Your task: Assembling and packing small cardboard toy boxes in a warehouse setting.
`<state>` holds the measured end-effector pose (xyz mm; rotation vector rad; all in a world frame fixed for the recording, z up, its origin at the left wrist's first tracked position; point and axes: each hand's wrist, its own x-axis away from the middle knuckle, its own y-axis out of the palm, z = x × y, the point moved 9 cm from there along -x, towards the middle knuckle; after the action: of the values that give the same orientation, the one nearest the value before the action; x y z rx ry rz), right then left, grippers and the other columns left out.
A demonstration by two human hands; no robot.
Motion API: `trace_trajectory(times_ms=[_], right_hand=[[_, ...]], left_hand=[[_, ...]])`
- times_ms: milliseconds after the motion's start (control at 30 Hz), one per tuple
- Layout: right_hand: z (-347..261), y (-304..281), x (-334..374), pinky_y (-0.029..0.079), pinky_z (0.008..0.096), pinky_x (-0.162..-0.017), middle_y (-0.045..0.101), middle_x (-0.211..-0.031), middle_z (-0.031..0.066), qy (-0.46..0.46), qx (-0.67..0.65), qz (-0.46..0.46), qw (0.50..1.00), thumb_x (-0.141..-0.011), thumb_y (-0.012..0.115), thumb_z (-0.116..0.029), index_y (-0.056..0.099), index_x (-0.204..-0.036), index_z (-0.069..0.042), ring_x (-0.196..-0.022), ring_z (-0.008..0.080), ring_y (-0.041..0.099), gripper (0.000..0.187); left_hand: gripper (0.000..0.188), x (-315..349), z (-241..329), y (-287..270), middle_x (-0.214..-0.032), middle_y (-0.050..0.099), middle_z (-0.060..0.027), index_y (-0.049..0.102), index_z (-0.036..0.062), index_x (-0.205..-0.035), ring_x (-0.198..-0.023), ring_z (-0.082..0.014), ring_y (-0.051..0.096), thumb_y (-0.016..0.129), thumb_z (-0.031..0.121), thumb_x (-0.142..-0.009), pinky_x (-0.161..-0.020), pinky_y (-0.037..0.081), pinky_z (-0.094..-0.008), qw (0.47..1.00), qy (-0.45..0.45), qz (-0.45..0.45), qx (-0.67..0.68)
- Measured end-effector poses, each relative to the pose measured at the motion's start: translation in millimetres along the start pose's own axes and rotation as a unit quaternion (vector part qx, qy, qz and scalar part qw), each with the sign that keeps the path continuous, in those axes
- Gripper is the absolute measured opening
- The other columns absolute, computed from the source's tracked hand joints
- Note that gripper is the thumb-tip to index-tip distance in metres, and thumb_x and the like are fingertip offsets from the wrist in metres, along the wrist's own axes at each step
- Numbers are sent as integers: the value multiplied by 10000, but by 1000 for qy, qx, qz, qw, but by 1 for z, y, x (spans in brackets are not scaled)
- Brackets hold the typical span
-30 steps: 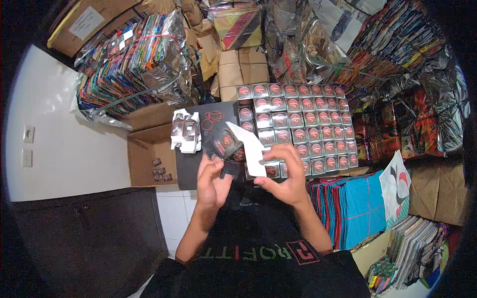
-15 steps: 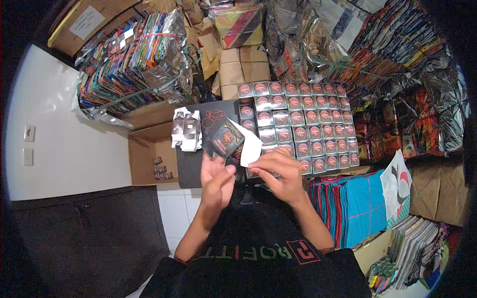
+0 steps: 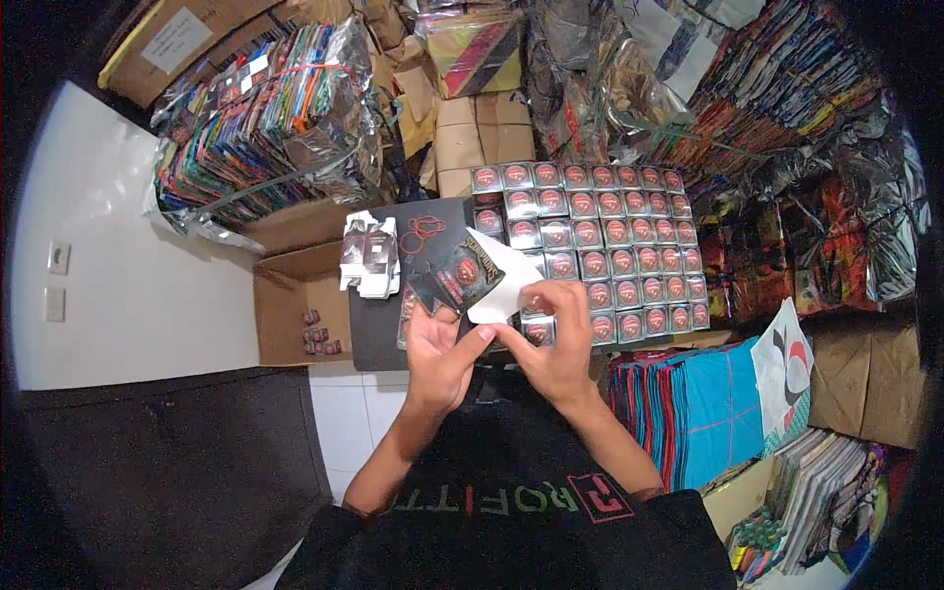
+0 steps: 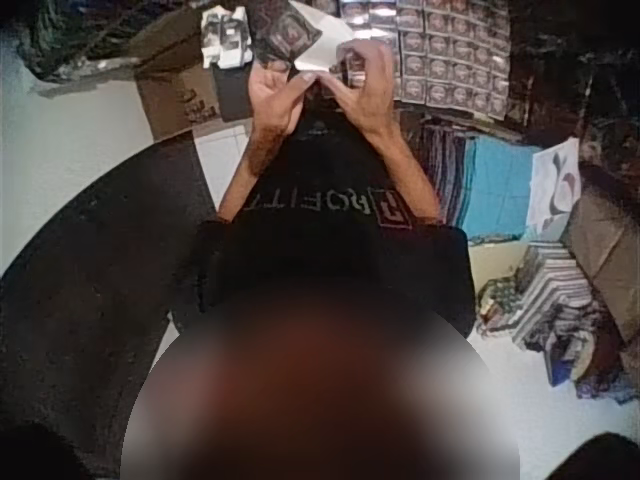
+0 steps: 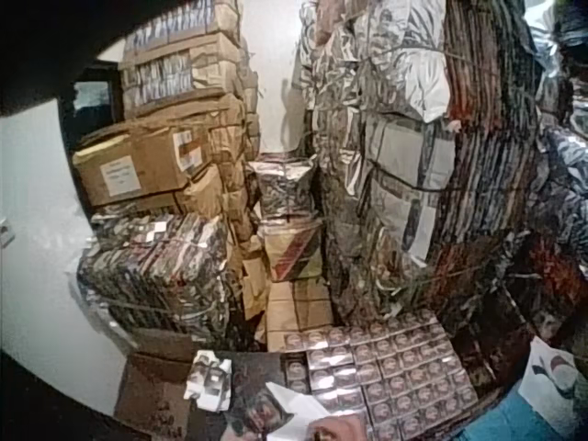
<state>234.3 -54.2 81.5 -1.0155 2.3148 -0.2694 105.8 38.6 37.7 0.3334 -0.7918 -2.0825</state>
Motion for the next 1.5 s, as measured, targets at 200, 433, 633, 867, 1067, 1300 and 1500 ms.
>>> trace_trajectory(times_ms=[200, 433, 633, 867, 1067, 1300, 1500], right_hand=[[-4, -5, -2, 497, 390, -827, 562, -1059, 109, -9, 19, 10, 1000, -718, 951, -186, 675, -1250, -45, -969, 274, 566, 616], [0, -4, 3, 485, 386, -838, 547, -1005, 111, -11, 32, 36, 999, -723, 948, -198, 711, -1154, -56, -954, 286, 561, 512], [-4, -1, -1, 451, 431, -908, 525, -1092, 117, -7, 40, -3, 999, -692, 962, -311, 676, -1241, -70, -1034, 313, 522, 665], [5, 4, 0, 367, 456, -1061, 550, -1270, 155, -14, 48, -52, 997, -735, 919, -383, 571, -1428, -69, -1174, 333, 511, 837], [32, -11, -3, 441, 375, -1050, 626, -1277, 128, 111, -213, -6, 971, -997, 669, -443, 512, -1446, 5, -1173, 225, 584, 653], [53, 13, 1, 490, 289, -917, 687, -1111, 61, 213, -287, -186, 915, -1085, 551, -455, 616, -1365, -3, -1028, 132, 608, 536], [43, 27, 5, 512, 248, -807, 702, -1094, 61, 168, -252, -217, 928, -1027, 650, -177, 701, -1276, -21, -983, 95, 650, 297]], left_hand=[[751, 0, 0, 0, -1399, 596, -178, 341, 13, -1521, -1272, -269, 619, 653, -194, -870, -1079, 529, -404, 1000, 2, 1, 8], [713, 4, -6, -11, -1366, 618, -170, 365, 12, -1509, -1258, -256, 630, 652, -188, -888, -1052, 555, -395, 999, -16, 37, -3], [706, 3, -2, -11, -1380, 604, -176, 341, 25, -1532, -1267, -252, 625, 620, -168, -913, -1063, 542, -394, 999, -31, 38, -18], [626, 1, 5, 2, -1413, 587, -176, 316, 26, -1557, -1331, -280, 569, 545, -52, -980, -1131, 450, -428, 991, -84, -5, 100], [380, -4, 15, -29, -1274, 654, -90, 517, -37, -1386, -1166, -146, 605, 615, 80, -1038, -1038, 467, -333, 968, -24, 34, -248], [280, 5, 46, 26, -1000, 740, -165, 729, 4, -1054, -962, -357, 705, 726, 24, -775, -871, 555, -415, 764, 176, -239, -573], [317, 15, 26, 34, -978, 732, -116, 742, 55, -1021, -957, -337, 688, 743, 112, -710, -897, 545, -445, 717, 169, -327, -592]])
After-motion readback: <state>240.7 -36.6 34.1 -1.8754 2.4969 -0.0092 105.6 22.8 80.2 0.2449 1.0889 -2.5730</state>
